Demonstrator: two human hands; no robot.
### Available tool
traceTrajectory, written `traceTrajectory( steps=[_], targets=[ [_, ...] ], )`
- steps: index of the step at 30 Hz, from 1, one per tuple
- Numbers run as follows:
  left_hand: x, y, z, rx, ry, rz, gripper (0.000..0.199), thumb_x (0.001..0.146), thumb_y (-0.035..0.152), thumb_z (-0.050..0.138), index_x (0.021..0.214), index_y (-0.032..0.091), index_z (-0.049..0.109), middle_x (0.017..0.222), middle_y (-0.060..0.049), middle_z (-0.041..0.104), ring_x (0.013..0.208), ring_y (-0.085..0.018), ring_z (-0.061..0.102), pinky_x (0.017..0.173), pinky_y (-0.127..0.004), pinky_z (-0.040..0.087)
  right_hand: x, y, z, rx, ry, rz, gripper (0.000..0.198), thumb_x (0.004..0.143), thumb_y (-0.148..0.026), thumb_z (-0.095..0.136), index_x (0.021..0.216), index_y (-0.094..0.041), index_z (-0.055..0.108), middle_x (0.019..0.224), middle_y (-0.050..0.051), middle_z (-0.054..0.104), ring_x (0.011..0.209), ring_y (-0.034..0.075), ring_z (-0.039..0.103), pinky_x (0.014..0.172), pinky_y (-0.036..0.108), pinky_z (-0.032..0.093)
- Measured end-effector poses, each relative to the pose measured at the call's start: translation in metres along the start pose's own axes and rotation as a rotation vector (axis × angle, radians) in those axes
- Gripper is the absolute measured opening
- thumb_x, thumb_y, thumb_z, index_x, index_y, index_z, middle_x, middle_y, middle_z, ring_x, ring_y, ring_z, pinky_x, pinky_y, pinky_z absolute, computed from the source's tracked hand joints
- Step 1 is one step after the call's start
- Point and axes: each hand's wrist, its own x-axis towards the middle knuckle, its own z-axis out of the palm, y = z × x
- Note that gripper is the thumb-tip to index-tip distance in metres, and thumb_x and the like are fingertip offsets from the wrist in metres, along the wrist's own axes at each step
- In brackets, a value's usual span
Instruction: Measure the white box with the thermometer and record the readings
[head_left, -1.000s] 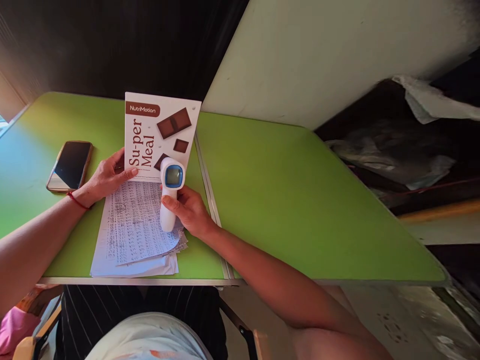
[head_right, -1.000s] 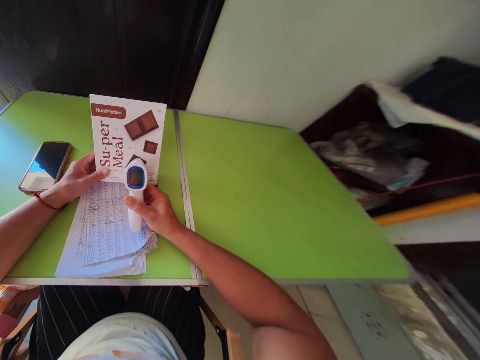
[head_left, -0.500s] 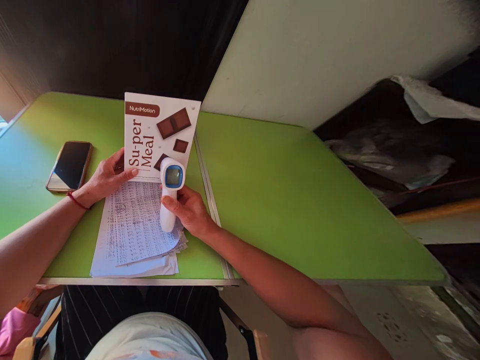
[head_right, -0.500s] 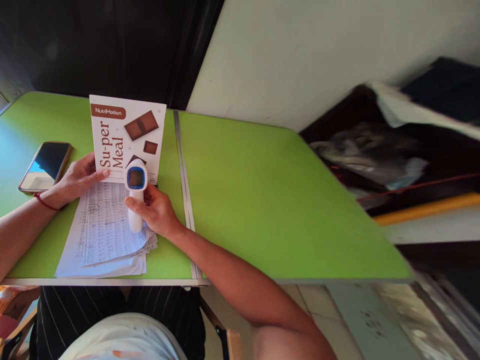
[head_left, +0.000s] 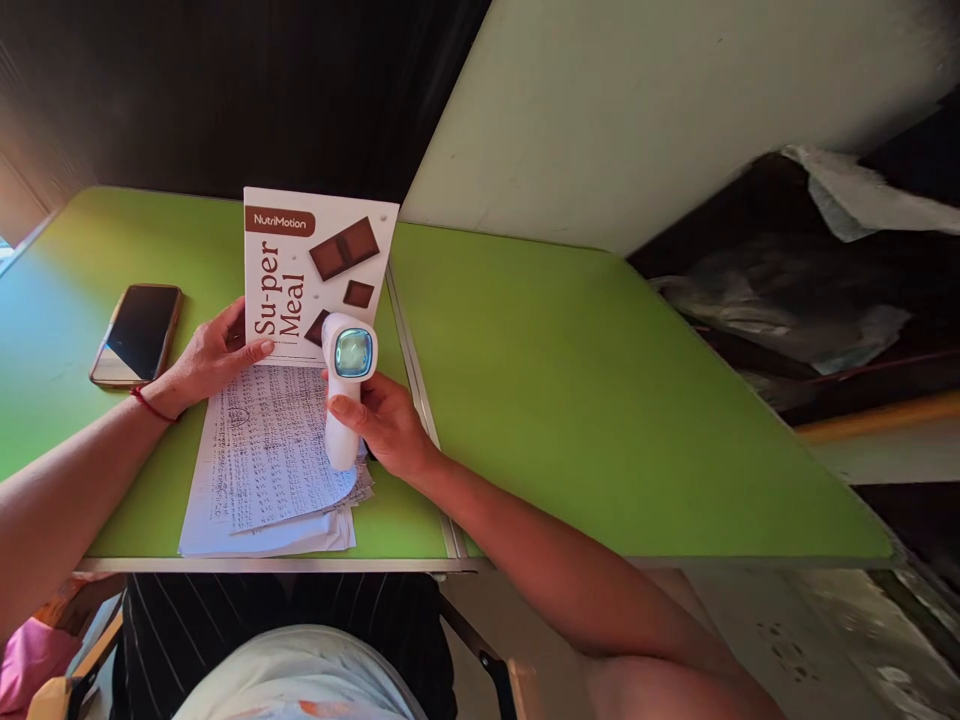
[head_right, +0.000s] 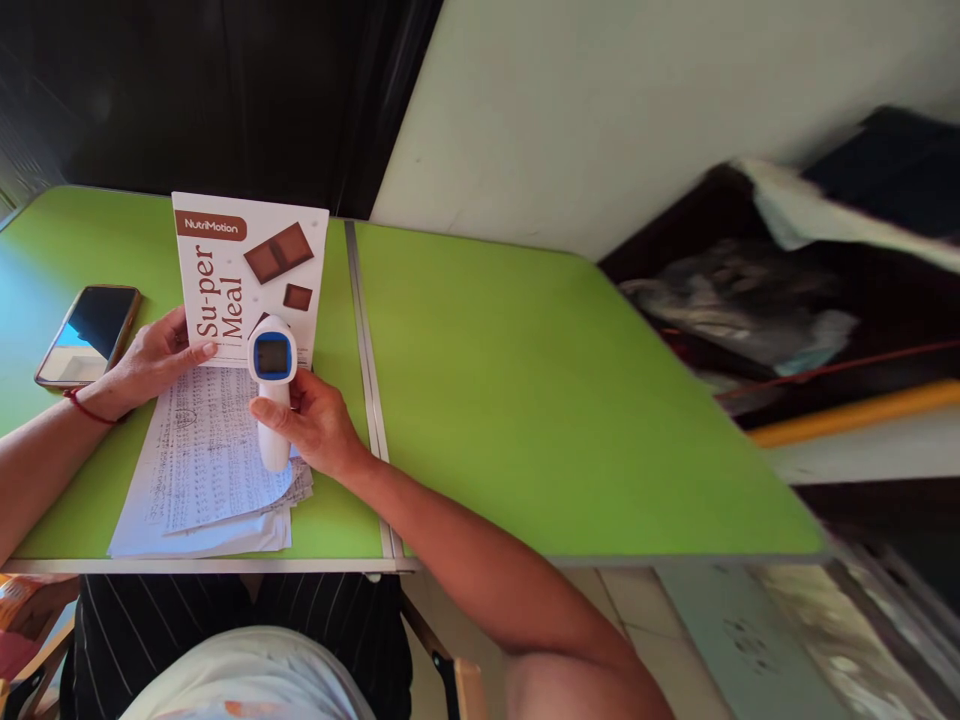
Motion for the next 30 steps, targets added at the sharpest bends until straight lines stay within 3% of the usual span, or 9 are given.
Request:
traceTrajectory(
  steps=[9,12,16,19,23,26,30],
  targets=[
    [0.001,-0.006,0.004,-0.085,0.026,0.062,0.068,0.088,0.06,0.083,0.14,0.021,0.063,0.131,-0.013,0.076,0.122,-0.034,0.073,0.104,-0.049,0.065,0.0,-0.001,-0.004,-0.074,0.03,-0.091,0.056,0.075,-0.077,0.08,0.091,-0.025,0.067,0.08,0.0,0.067,0.07,0.016,0.06,0.064,0.033,0.056],
    [0.002,-0.018,0.004,-0.087,0.094,0.107,0.076,0.088,0.059,0.084,0.148,0.024,0.056,0.139,-0.013,0.072,0.126,-0.033,0.072,0.11,-0.052,0.062,0.006,-0.001,-0.018,-0.199,0.128,-0.164,0.051,0.077,-0.072,0.079,0.093,-0.024,0.067,0.081,0.001,0.068,0.074,0.018,0.063,0.065,0.034,0.055],
    [0.007,-0.037,-0.003,-0.039,0.218,0.183,0.087,0.086,0.057,0.087,0.155,0.03,0.042,0.145,-0.012,0.067,0.134,-0.033,0.067,0.117,-0.052,0.056,0.021,-0.002,-0.053,-0.511,0.356,-0.206,0.048,0.078,-0.064,0.076,0.102,-0.022,0.071,0.089,0.004,0.075,0.079,0.022,0.067,0.072,0.039,0.056],
    [0.011,-0.042,-0.011,0.027,0.265,0.181,0.089,0.086,0.061,0.085,0.155,0.03,0.038,0.145,-0.013,0.066,0.137,-0.032,0.065,0.118,-0.049,0.055,0.032,-0.003,-0.082,-0.838,0.497,-0.069,0.043,0.078,-0.054,0.078,0.105,-0.021,0.074,0.098,0.009,0.079,0.084,0.027,0.07,0.077,0.045,0.057],
    [0.016,-0.04,-0.016,0.107,0.262,0.11,0.088,0.086,0.065,0.079,0.153,0.028,0.037,0.148,-0.016,0.064,0.139,-0.031,0.064,0.116,-0.043,0.055,0.039,-0.003,-0.107,-1.138,0.502,0.197,0.036,0.084,-0.043,0.077,0.11,-0.018,0.077,0.106,0.016,0.081,0.095,0.034,0.075,0.081,0.046,0.057],
    [0.019,-0.041,-0.015,0.148,0.263,0.072,0.087,0.084,0.06,0.079,0.152,0.025,0.038,0.149,-0.016,0.063,0.139,-0.03,0.064,0.114,-0.042,0.057,0.042,-0.001,-0.115,-1.226,0.52,0.298,0.038,0.086,-0.041,0.078,0.115,-0.016,0.078,0.107,0.018,0.081,0.098,0.036,0.076,0.08,0.046,0.057],
    [0.019,-0.043,-0.014,0.192,0.315,-0.026,0.074,0.08,0.042,0.081,0.143,0.025,0.046,0.147,-0.014,0.064,0.137,-0.032,0.065,0.108,-0.045,0.062,0.044,0.002,-0.12,-1.239,0.513,0.334,0.04,0.088,-0.043,0.078,0.117,-0.016,0.077,0.111,0.02,0.08,0.102,0.039,0.076,0.083,0.049,0.056]
  ],
)
